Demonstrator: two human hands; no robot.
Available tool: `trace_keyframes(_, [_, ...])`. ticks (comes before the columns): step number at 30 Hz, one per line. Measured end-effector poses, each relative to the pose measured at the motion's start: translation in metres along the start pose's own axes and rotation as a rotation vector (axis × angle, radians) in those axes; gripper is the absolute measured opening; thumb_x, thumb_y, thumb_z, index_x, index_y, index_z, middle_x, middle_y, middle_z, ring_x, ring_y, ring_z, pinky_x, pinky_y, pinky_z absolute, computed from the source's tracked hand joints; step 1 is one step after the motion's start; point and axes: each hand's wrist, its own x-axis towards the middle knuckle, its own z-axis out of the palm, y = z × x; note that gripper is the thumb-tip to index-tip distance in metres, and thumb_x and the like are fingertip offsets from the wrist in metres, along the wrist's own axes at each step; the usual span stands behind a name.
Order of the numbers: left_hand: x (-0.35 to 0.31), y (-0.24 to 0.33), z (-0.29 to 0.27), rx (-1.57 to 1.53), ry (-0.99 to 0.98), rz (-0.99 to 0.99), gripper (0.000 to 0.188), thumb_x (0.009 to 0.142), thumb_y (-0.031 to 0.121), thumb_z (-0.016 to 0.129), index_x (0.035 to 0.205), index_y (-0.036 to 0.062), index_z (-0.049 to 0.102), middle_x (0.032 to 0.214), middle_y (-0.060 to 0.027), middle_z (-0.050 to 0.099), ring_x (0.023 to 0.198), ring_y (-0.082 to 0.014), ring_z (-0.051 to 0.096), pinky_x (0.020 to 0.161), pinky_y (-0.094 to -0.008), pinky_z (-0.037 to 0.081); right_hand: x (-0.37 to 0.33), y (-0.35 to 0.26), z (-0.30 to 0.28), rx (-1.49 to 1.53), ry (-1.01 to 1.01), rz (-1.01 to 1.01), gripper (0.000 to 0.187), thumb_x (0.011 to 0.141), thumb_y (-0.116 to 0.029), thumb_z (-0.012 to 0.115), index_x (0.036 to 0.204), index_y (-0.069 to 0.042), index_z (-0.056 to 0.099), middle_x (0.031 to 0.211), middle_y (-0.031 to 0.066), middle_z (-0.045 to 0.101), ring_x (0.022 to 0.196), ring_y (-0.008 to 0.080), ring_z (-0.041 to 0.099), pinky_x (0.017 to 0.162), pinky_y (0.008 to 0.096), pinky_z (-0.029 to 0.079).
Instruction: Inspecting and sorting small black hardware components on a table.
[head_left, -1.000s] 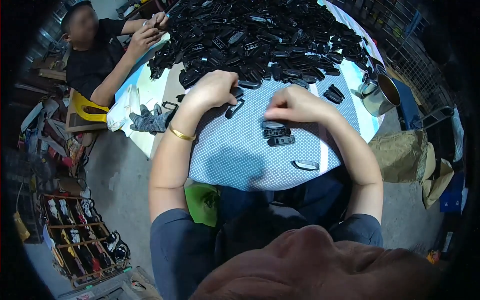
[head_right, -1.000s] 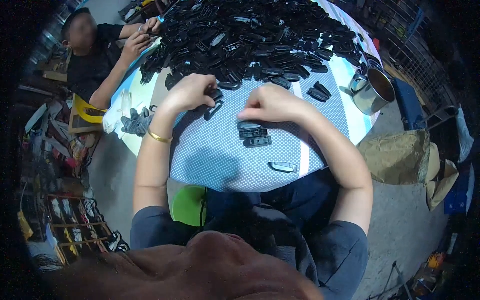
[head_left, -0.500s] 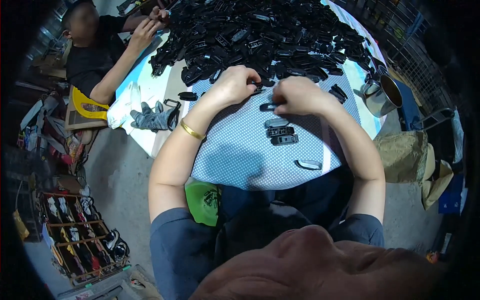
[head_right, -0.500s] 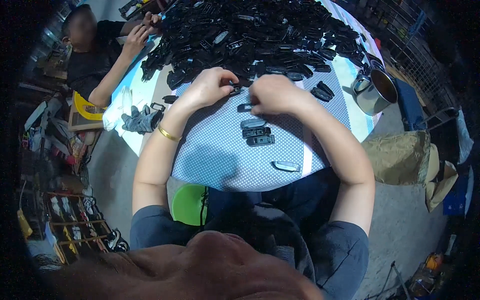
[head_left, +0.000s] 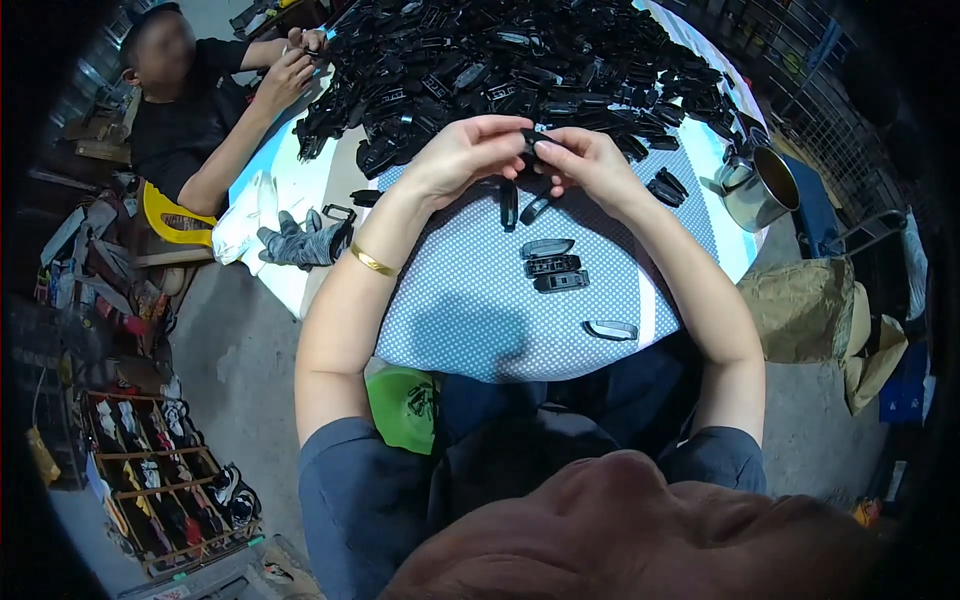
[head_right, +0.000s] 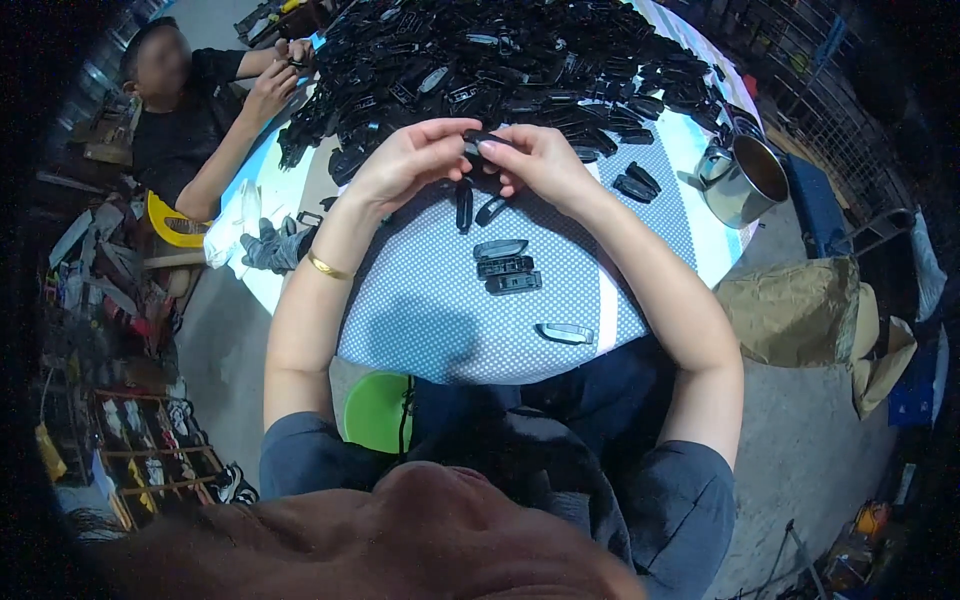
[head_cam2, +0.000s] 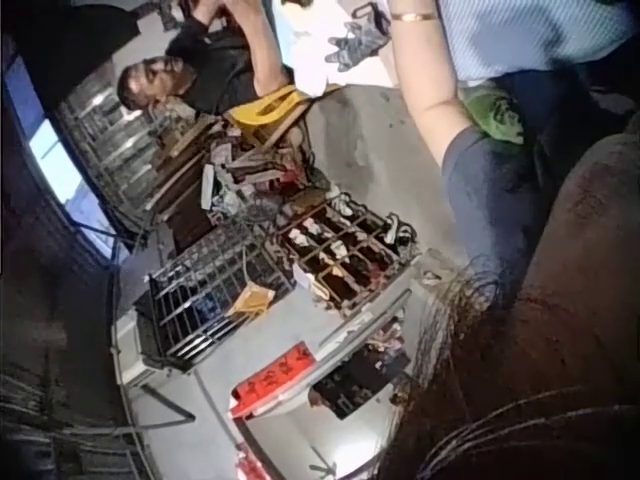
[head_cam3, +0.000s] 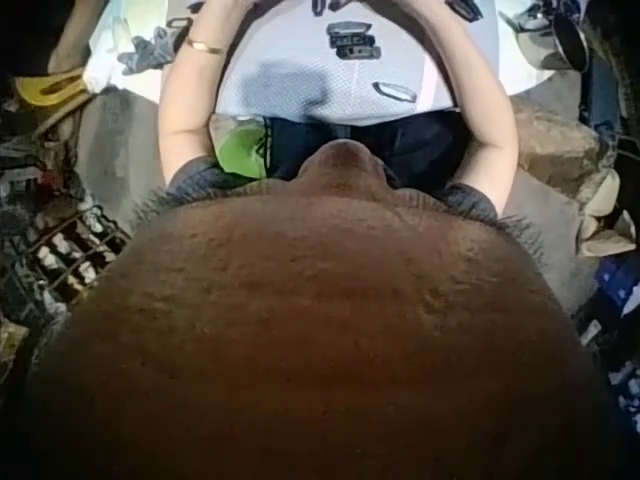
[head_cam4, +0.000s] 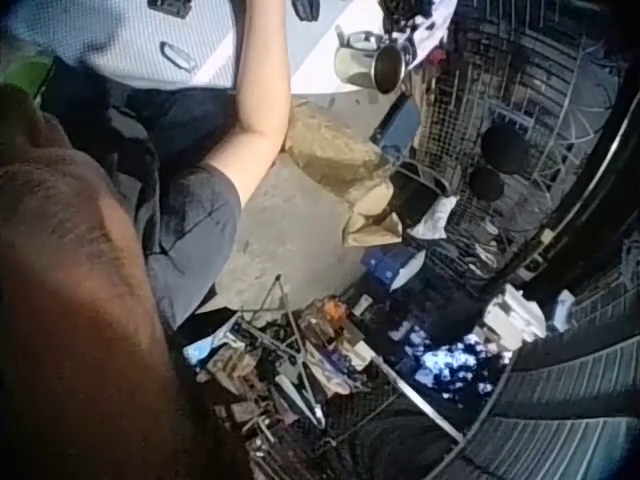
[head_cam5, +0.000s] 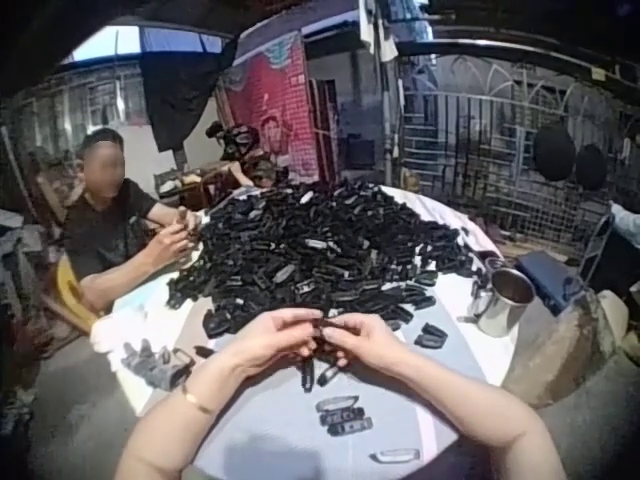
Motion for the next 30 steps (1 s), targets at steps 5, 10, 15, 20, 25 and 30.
trace_keyframes(5, [0.000, 0.002, 0.011, 0.104, -0.031, 0.172, 0.040, 0.079, 0.002, 0.061, 0.118, -0.0020, 0.050, 0.092, -0.0062, 0.060, 0.077, -0.0090, 0.058, 0.068, -0.0206, 0.050, -0.006, -0.007, -0.001, 0.389, -0.099, 0.051, 0.033, 0.090, -0.027, 0.051, 0.113, -0.003, 0.049, 0.076, 0.0004, 0.054, 0.060, 0.0044, 0.050, 0.054, 0.0203, 0.048])
trace_keyframes(10, [-0.002, 0.001, 0.009, 0.229, 0.056, 0.173, 0.033, 0.078, 0.002, 0.062, 0.110, -0.0018, 0.055, 0.092, -0.0075, 0.060, 0.074, -0.0089, 0.058, 0.067, -0.0214, 0.050, -0.015, -0.012, 0.009, 0.372, -0.078, 0.021, 0.036, 0.091, -0.027, 0.049, 0.118, -0.004, 0.046, 0.083, 0.0025, 0.054, 0.063, 0.0060, 0.051, 0.057, 0.0226, 0.050])
trace_keyframes(15, [0.001, -0.004, 0.013, 0.185, 0.085, 0.354, 0.028, 0.077, 0.002, 0.063, 0.103, -0.0012, 0.056, 0.088, -0.0072, 0.061, 0.072, -0.0099, 0.059, 0.067, -0.0228, 0.050, -0.018, -0.012, 0.011, -0.360, 0.253, -0.594, 0.038, 0.079, -0.011, 0.065, 0.114, -0.001, 0.054, 0.100, 0.0060, 0.055, 0.078, 0.0120, 0.058, 0.066, 0.0235, 0.052])
trace_keyframes(20, [0.002, -0.009, 0.012, 0.284, 0.132, 0.367, 0.025, 0.076, 0.000, 0.064, 0.099, -0.0010, 0.055, 0.086, -0.0069, 0.061, 0.072, -0.0112, 0.060, 0.069, -0.0233, 0.051, -0.021, -0.013, 0.014, -0.481, 0.321, -0.653, 0.027, 0.075, -0.009, 0.067, 0.099, 0.003, 0.062, 0.089, 0.0105, 0.063, 0.073, 0.0149, 0.063, 0.063, 0.0237, 0.051])
trace_keyframes(25, [-0.001, -0.004, 0.015, 0.360, 0.184, 0.384, 0.025, 0.076, 0.000, 0.064, 0.100, -0.0026, 0.057, 0.085, -0.0075, 0.063, 0.075, -0.0121, 0.062, 0.071, -0.0231, 0.051, -0.021, -0.013, 0.009, -0.444, 0.314, -0.566, 0.025, 0.074, -0.006, 0.067, 0.097, 0.004, 0.063, 0.088, 0.0103, 0.063, 0.073, 0.0148, 0.063, 0.061, 0.0220, 0.051])
trace_keyframes(30, [-0.003, -0.005, 0.018, 0.329, 0.213, 0.364, 0.028, 0.078, 0.001, 0.062, 0.106, -0.0027, 0.058, 0.092, -0.0090, 0.064, 0.078, -0.0121, 0.062, 0.072, -0.0235, 0.050, -0.021, -0.009, 0.008, -0.583, 0.335, -0.582, 0.027, 0.073, -0.010, 0.069, 0.095, 0.003, 0.063, 0.084, 0.0098, 0.062, 0.065, 0.0160, 0.062, 0.059, 0.0239, 0.050])
